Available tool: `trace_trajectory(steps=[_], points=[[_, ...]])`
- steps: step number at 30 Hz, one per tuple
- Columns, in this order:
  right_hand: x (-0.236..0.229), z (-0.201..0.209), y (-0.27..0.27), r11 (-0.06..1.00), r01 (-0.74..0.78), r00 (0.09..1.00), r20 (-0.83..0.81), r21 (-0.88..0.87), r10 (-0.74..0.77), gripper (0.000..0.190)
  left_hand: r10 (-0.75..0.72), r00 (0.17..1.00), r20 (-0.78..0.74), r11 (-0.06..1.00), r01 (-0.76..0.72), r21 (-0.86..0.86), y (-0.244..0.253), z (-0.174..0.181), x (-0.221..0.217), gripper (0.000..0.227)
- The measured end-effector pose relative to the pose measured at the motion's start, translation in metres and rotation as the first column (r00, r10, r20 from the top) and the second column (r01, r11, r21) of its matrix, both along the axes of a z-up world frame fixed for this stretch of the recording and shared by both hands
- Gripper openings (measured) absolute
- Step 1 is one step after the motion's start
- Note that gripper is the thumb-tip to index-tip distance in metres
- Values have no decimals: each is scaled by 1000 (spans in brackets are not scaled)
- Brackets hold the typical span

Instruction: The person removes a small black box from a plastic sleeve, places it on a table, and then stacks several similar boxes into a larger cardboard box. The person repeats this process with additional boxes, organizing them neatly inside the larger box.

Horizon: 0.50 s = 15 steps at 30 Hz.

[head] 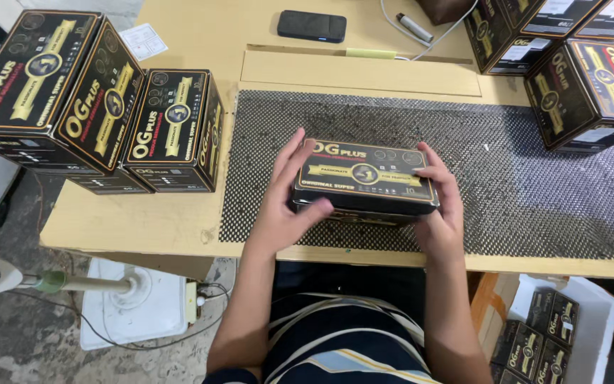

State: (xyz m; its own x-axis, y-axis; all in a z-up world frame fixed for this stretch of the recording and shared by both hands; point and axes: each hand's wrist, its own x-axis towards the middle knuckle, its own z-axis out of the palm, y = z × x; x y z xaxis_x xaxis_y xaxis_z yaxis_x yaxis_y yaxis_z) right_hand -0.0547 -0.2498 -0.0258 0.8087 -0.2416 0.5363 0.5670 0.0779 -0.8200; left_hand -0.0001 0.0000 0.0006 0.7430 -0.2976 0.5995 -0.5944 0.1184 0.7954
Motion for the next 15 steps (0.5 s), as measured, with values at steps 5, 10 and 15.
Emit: trace_trajectory(steps=[5, 10, 15], points=[[-4, -7, -10, 990, -35, 999, 11, -136, 36, 45, -73, 997, -3, 997, 73, 17, 8, -1, 4, 41], [-7, -2, -9, 979, 3, 999, 37, -204, 5, 34, -70, 996, 58, 997, 68, 34, 11, 2, 1, 30], [-9, -1, -17, 948, -22, 998, 43, -317, 37, 27, 80, 997, 24, 994, -81, 77, 4, 9, -12, 29]])
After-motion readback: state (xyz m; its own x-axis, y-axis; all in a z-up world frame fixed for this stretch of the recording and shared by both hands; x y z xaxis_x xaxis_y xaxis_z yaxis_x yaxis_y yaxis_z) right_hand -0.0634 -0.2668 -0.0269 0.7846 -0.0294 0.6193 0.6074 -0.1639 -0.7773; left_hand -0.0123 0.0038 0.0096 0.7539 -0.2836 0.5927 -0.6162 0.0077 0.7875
